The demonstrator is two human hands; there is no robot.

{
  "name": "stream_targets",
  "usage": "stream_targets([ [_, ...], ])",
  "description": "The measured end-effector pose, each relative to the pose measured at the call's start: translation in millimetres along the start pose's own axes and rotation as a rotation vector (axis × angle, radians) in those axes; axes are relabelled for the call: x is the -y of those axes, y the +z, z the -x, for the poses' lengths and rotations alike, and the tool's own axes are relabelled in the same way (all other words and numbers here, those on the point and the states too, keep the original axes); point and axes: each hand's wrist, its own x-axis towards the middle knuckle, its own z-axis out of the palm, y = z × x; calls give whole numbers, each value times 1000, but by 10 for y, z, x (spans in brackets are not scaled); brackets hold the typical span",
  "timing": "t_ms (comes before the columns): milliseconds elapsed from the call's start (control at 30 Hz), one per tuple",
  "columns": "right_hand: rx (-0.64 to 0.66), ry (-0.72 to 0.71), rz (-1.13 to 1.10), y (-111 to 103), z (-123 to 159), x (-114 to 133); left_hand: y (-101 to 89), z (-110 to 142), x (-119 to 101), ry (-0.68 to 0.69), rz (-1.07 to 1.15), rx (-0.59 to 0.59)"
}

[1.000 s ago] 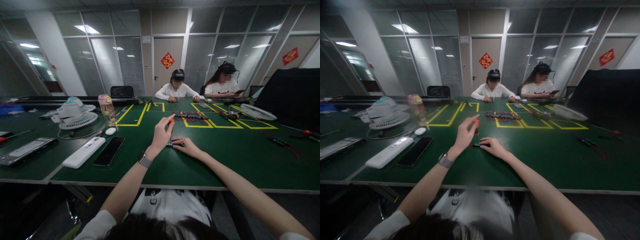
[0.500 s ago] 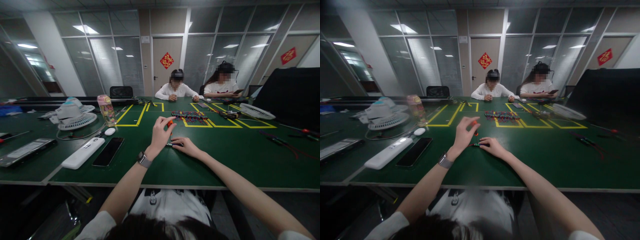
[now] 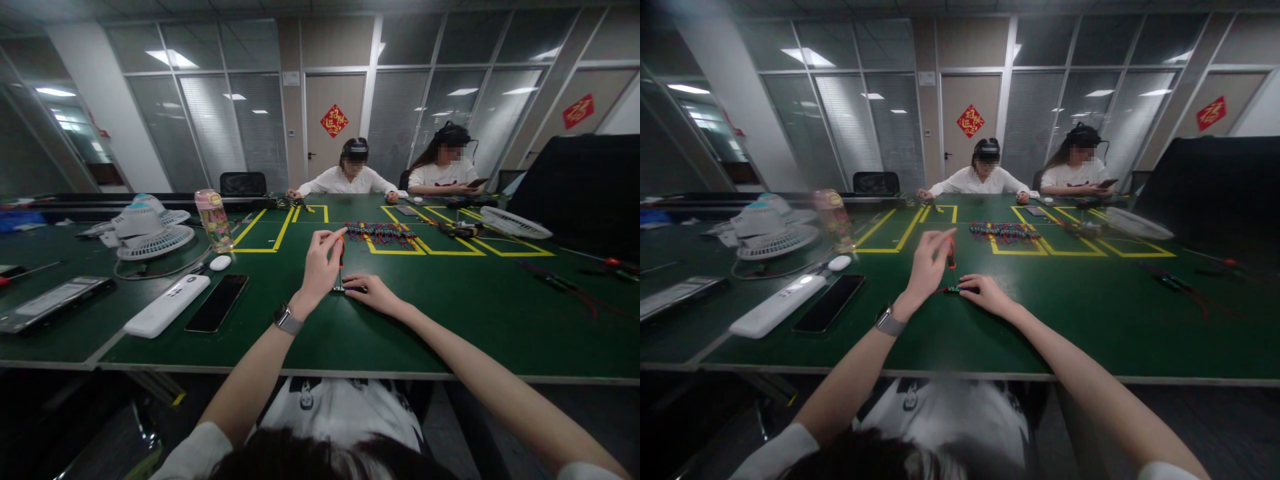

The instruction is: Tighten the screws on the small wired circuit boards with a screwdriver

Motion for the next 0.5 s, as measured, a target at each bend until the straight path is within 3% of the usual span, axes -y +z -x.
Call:
stream_targets([
  [133, -3, -8, -3, -5, 2, 15, 3, -4, -5, 21, 76, 64],
  [333, -4, -4, -4, -3, 1, 4, -9, -7, -3, -21, -9, -13],
  [500, -4, -10, 1, -2, 3, 3, -4, -5, -19, 32, 59, 59],
])
